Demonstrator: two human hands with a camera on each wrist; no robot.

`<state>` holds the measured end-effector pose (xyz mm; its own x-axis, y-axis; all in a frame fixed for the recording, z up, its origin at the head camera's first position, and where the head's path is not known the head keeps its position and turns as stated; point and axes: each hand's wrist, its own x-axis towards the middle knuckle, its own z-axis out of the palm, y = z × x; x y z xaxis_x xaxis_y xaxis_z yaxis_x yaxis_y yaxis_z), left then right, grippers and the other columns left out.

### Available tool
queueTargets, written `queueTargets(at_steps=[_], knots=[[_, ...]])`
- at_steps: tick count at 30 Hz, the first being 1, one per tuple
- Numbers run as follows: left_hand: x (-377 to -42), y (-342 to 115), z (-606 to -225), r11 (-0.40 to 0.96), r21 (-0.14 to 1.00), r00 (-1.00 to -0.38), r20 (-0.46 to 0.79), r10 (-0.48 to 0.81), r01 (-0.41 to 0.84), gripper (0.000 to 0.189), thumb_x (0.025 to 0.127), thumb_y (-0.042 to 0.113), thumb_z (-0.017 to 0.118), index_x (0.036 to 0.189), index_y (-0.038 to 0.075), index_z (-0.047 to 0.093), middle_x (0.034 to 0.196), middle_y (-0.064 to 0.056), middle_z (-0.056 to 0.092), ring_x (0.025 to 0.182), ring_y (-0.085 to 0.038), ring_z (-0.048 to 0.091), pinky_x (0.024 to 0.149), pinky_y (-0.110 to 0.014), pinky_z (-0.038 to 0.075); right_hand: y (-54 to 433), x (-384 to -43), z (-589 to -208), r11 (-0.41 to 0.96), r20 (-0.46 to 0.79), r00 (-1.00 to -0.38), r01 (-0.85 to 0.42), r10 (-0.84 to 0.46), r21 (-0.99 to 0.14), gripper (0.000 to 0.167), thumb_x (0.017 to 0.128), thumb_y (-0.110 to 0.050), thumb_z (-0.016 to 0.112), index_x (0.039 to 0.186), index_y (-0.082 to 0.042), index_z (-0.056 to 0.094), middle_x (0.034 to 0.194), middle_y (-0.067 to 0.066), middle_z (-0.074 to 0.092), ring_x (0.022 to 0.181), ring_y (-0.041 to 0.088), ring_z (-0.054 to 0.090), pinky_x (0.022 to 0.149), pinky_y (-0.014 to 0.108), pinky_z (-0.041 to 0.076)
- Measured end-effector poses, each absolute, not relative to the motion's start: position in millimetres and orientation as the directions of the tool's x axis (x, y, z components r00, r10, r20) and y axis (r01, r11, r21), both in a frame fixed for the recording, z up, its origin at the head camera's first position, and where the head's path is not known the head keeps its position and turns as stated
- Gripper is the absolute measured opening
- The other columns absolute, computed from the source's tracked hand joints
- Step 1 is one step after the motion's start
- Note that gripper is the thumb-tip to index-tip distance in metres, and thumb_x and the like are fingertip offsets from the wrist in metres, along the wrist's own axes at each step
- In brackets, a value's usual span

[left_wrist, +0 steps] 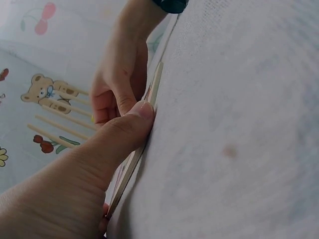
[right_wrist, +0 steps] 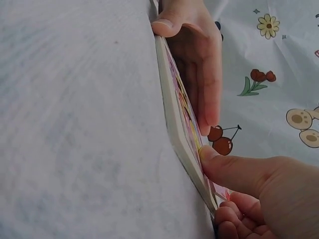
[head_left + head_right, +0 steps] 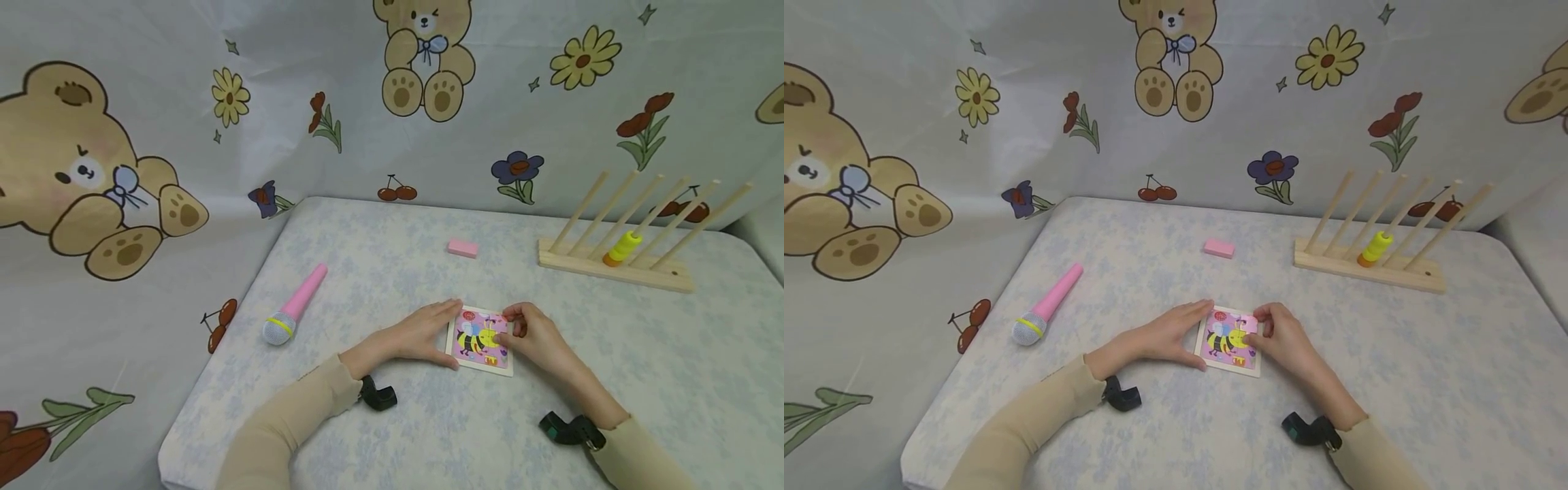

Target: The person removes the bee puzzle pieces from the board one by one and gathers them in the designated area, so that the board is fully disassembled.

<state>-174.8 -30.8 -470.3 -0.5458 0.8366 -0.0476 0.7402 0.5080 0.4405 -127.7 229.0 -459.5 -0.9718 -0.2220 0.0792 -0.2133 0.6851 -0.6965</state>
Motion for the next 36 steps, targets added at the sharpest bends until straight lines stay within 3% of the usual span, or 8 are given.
queueTargets(at_steps=[16,28,36], knots=[[-174.8,-30.0,-467.9,0.513,0.447,-0.55,-0.054,0.833,0.733,0.108,0.078,0.061,0.066,0.152,0.005,0.01,0.157,-0.008,0.01,0.142,-0.012,0.004,0.112,-0.028,0.008,230.1,-129.0,-457.9,0.674,0.159,-0.947,-0.311,-0.279,-0.67,0.038,0.078,-0.009,0.079,0.111,0.0,0.062,0.088,0.008,0.048,0.073,0.017,0.043,0.058,0.023,0.037],[-174.8,-32.5,-470.2,0.507,0.455,-0.547,-0.051,0.836,0.732,0.109,0.078,0.063,0.065,0.152,0.006,0.009,0.157,-0.008,0.01,0.142,-0.011,0.003,0.112,-0.027,0.007,225.4,-127.3,-458.3,0.665,0.131,-0.954,-0.284,-0.271,-0.69,0.038,0.078,-0.008,0.077,0.112,0.001,0.062,0.099,0.007,0.051,0.083,0.017,0.05,0.07,0.021,0.047],[-175.8,-31.6,-471.4,0.5,0.442,-0.538,-0.045,0.842,0.745,0.109,0.078,0.063,0.064,0.152,0.005,0.009,0.157,-0.009,0.01,0.142,-0.012,0.003,0.112,-0.027,0.007,223.9,-127.3,-457.5,0.681,0.177,-0.945,-0.322,-0.276,-0.658,0.039,0.077,-0.005,0.078,0.113,0.002,0.065,0.1,0.009,0.052,0.081,0.016,0.054,0.07,0.024,0.051]])
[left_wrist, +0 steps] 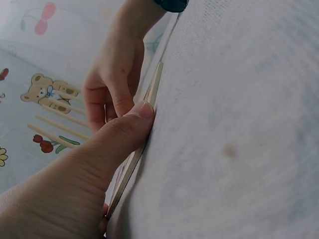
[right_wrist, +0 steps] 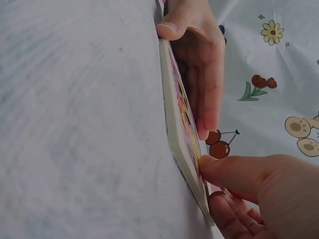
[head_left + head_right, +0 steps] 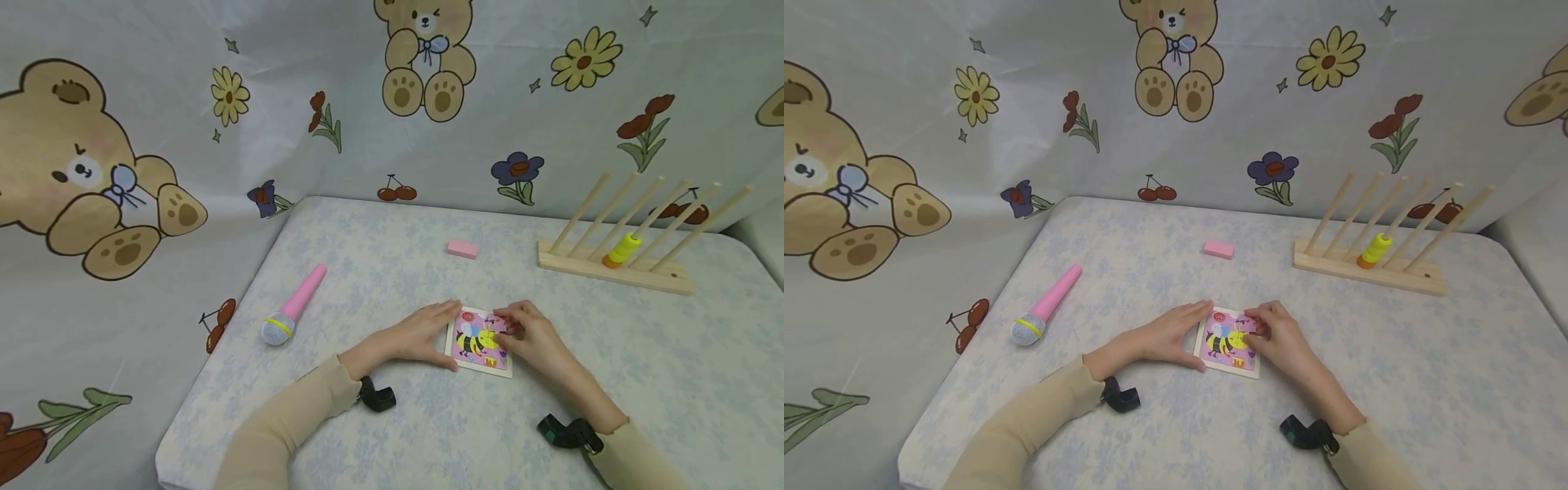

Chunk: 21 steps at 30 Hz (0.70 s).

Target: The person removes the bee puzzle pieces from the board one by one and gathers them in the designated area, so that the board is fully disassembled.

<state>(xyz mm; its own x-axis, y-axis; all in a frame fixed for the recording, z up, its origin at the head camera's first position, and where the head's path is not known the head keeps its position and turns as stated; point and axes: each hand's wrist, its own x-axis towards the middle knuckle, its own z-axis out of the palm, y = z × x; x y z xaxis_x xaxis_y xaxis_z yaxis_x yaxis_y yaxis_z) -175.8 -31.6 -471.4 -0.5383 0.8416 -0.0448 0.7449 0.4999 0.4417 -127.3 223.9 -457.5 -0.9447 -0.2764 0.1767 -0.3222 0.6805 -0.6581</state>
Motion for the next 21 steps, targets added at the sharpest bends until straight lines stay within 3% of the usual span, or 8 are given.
queueTargets(at_steps=[7,13,16,21], knots=[[-176,-31,-472,0.493,0.441,-0.535,-0.034,0.844,0.75,0.109,0.078,0.064,0.064,0.151,0.004,0.01,0.157,-0.009,0.011,0.142,-0.012,0.003,0.112,-0.027,0.007,223,-126,-459,0.694,0.357,-0.867,-0.495,-0.348,-0.523,0.039,0.071,-0.002,0.081,0.107,0.004,0.066,0.097,0.01,0.051,0.077,0.014,0.052,0.062,0.023,0.049],[-175,-31,-469,0.504,0.435,-0.543,-0.04,0.839,0.746,0.108,0.078,0.062,0.065,0.151,0.004,0.01,0.157,-0.009,0.01,0.142,-0.013,0.003,0.112,-0.027,0.007,222,-126,-461,0.685,0.448,-0.822,-0.552,-0.351,-0.476,0.04,0.071,-0.001,0.081,0.106,0.005,0.065,0.097,0.01,0.051,0.075,0.013,0.051,0.059,0.02,0.046],[-174,-31,-467,0.508,0.439,-0.549,-0.041,0.835,0.741,0.109,0.078,0.062,0.066,0.151,0.003,0.011,0.157,-0.01,0.011,0.142,-0.015,0.006,0.112,-0.029,0.008,223,-126,-458,0.68,0.442,-0.828,-0.545,-0.345,-0.491,0.038,0.072,-0.001,0.079,0.107,0.006,0.064,0.097,0.011,0.051,0.075,0.015,0.052,0.059,0.023,0.047],[-172,-30,-467,0.511,0.436,-0.548,-0.046,0.835,0.741,0.11,0.077,0.062,0.067,0.151,0.002,0.012,0.156,-0.011,0.011,0.142,-0.017,0.008,0.112,-0.029,0.009,233,-122,-440,0.684,0.349,-0.899,-0.431,-0.266,-0.589,0.037,0.078,-0.005,0.077,0.112,0.002,0.064,0.101,0.009,0.052,0.081,0.02,0.056,0.067,0.033,0.052]])
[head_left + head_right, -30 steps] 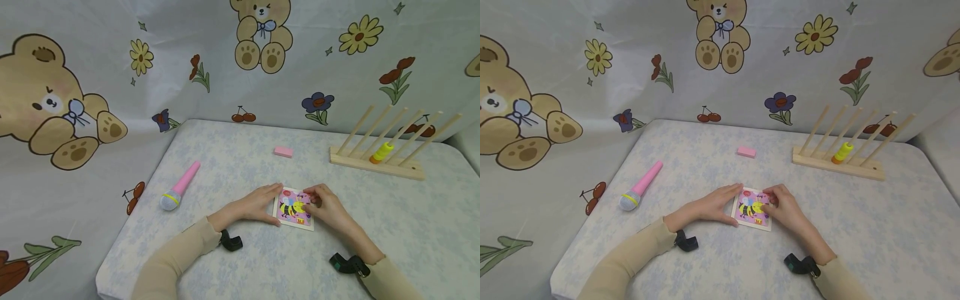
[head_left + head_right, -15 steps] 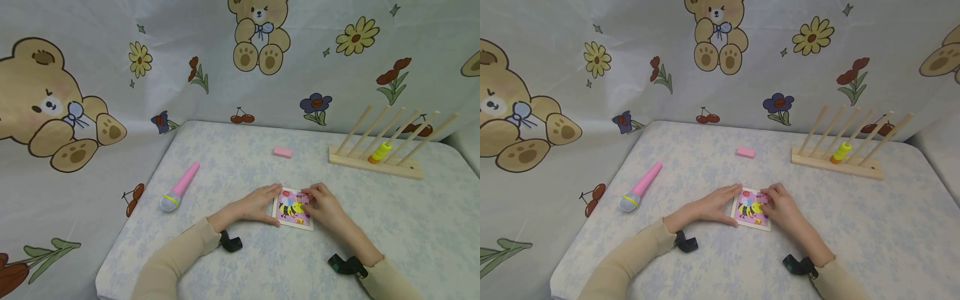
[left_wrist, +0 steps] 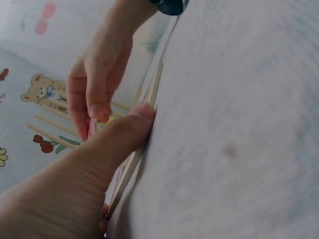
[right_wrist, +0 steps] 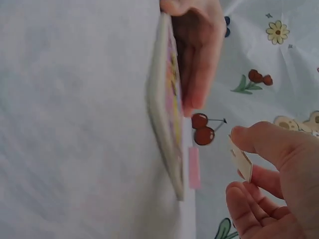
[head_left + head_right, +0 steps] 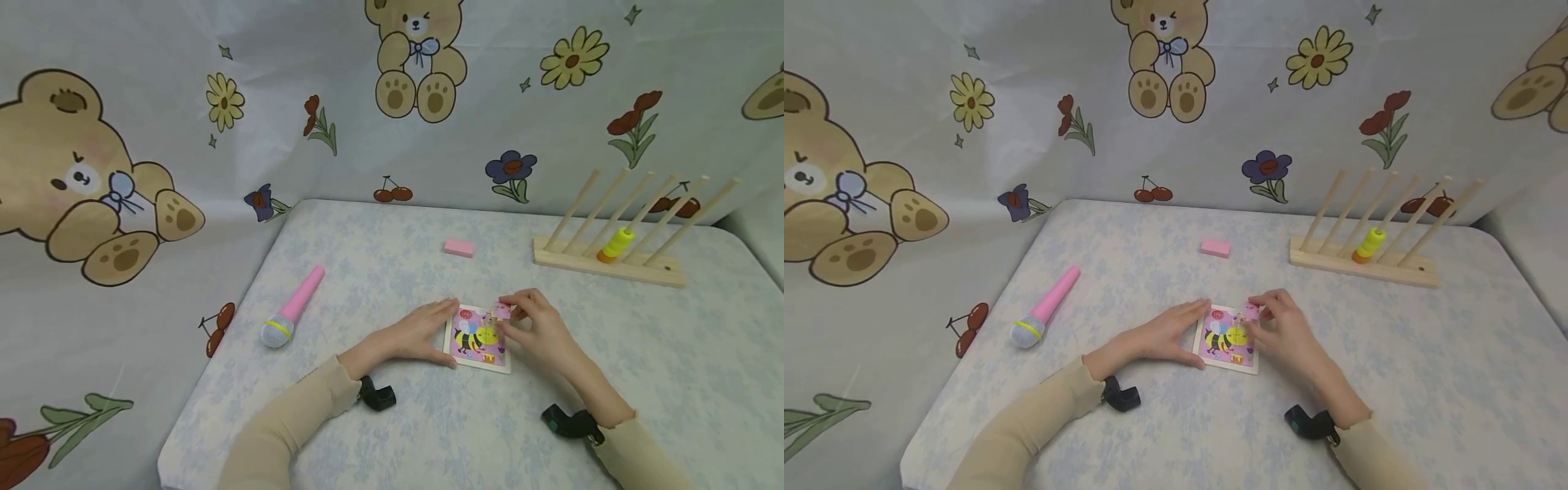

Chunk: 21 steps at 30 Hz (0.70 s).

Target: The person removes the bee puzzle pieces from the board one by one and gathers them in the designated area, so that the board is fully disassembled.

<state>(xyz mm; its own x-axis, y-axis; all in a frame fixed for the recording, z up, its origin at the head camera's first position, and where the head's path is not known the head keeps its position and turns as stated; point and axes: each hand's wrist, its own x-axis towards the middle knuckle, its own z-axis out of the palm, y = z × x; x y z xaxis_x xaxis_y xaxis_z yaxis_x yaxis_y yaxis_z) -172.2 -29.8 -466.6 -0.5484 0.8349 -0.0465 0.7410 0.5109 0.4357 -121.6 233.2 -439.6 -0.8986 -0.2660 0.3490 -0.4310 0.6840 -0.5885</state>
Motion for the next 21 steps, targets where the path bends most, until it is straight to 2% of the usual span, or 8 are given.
queueTargets(at_steps=[3,7,13,21], knots=[[-172,-30,-467,0.515,0.428,-0.551,-0.048,0.833,0.743,0.11,0.077,0.061,0.068,0.151,0.002,0.012,0.156,-0.011,0.012,0.142,-0.016,0.007,0.112,-0.029,0.009,252,-122,-428,0.669,0.321,-0.923,-0.378,-0.214,-0.64,0.037,0.082,-0.008,0.075,0.116,0.0,0.063,0.104,0.008,0.051,0.083,0.02,0.055,0.072,0.025,0.051],[-173,-30,-468,0.517,0.432,-0.553,-0.05,0.832,0.739,0.109,0.077,0.06,0.068,0.151,0.002,0.012,0.157,-0.01,0.011,0.142,-0.016,0.006,0.113,-0.029,0.009,290,-119,-424,0.653,0.296,-0.935,-0.35,-0.197,-0.672,0.036,0.085,-0.008,0.071,0.118,0.001,0.061,0.106,0.007,0.05,0.082,0.014,0.052,0.073,0.01,0.045],[-172,-29,-470,0.512,0.43,-0.545,-0.054,0.837,0.744,0.109,0.077,0.061,0.067,0.151,0.002,0.012,0.157,-0.01,0.011,0.142,-0.014,0.005,0.112,-0.027,0.008,355,-102,-432,0.68,0.199,-0.964,-0.267,-0.178,-0.683,0.037,0.087,-0.008,0.069,0.121,0.002,0.059,0.109,0.007,0.048,0.083,0.001,0.049,0.07,0.007,0.042],[-173,-28,-469,0.517,0.418,-0.548,-0.054,0.835,0.747,0.11,0.077,0.061,0.067,0.15,0.002,0.012,0.157,-0.01,0.011,0.142,-0.015,0.006,0.113,-0.028,0.009,395,-92,-447,0.74,0.112,-0.982,-0.189,-0.153,-0.645,0.038,0.088,-0.012,0.069,0.12,0.004,0.059,0.108,0.008,0.048,0.083,0.0,0.047,0.065,0.008,0.04]])
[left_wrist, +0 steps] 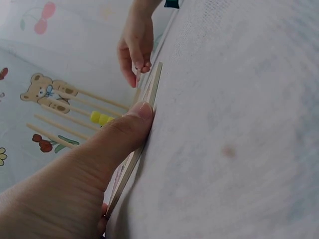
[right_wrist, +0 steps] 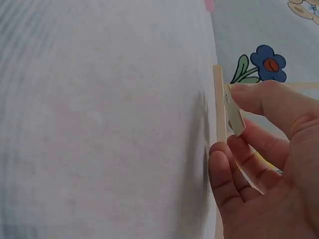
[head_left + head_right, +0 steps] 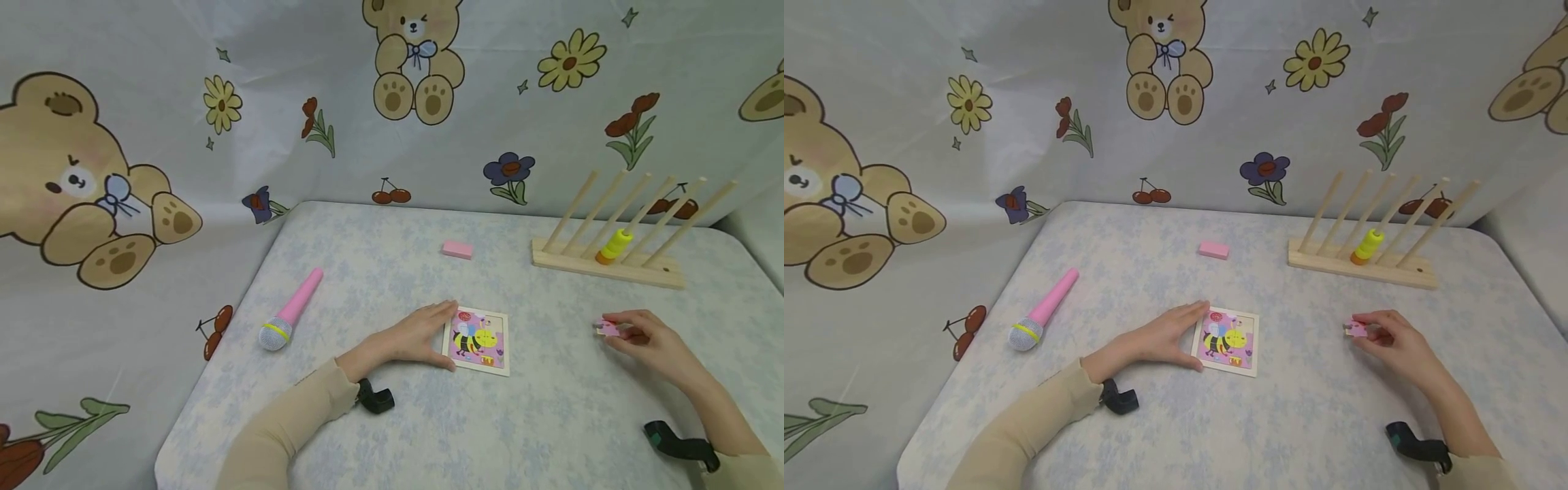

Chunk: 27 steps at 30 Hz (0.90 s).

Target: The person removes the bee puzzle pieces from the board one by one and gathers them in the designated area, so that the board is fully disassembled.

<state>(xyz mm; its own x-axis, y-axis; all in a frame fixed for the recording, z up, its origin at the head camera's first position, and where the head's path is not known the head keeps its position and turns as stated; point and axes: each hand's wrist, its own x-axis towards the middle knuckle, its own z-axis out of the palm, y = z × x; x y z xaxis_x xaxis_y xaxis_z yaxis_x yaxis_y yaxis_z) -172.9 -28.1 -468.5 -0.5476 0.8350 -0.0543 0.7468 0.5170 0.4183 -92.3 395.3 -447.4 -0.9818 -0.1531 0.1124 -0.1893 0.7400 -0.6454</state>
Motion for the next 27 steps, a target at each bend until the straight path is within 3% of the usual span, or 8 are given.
queueTargets(at_steps=[16,21,27], knots=[[-174,-30,-466,0.516,0.421,-0.546,-0.057,0.836,0.746,0.11,0.077,0.062,0.066,0.151,0.002,0.011,0.157,-0.01,0.011,0.142,-0.015,0.005,0.113,-0.029,0.008,382,-100,-447,0.841,0.088,-0.986,-0.168,-0.143,-0.514,0.045,0.086,-0.02,0.072,0.12,0.006,0.058,0.107,0.019,0.049,0.077,0.01,0.047,0.059,0.017,0.041],[-172,-31,-466,0.514,0.434,-0.542,-0.068,0.838,0.74,0.109,0.077,0.062,0.066,0.151,0.002,0.011,0.157,-0.01,0.01,0.142,-0.016,0.005,0.113,-0.03,0.01,338,-94,-427,0.8,0.17,-0.971,-0.237,-0.171,-0.551,0.041,0.087,-0.018,0.07,0.12,0.003,0.059,0.108,0.016,0.054,0.081,0.012,0.055,0.063,0.019,0.048],[-174,-30,-470,0.508,0.43,-0.54,-0.055,0.84,0.746,0.109,0.078,0.062,0.066,0.151,0.004,0.01,0.157,-0.009,0.01,0.142,-0.013,0.004,0.113,-0.027,0.007,263,-92,-421,0.71,0.209,-0.929,-0.369,-0.306,-0.6,0.033,0.085,-0.017,0.073,0.112,-0.001,0.065,0.106,0.008,0.06,0.088,0.026,0.062,0.073,0.038,0.054]])
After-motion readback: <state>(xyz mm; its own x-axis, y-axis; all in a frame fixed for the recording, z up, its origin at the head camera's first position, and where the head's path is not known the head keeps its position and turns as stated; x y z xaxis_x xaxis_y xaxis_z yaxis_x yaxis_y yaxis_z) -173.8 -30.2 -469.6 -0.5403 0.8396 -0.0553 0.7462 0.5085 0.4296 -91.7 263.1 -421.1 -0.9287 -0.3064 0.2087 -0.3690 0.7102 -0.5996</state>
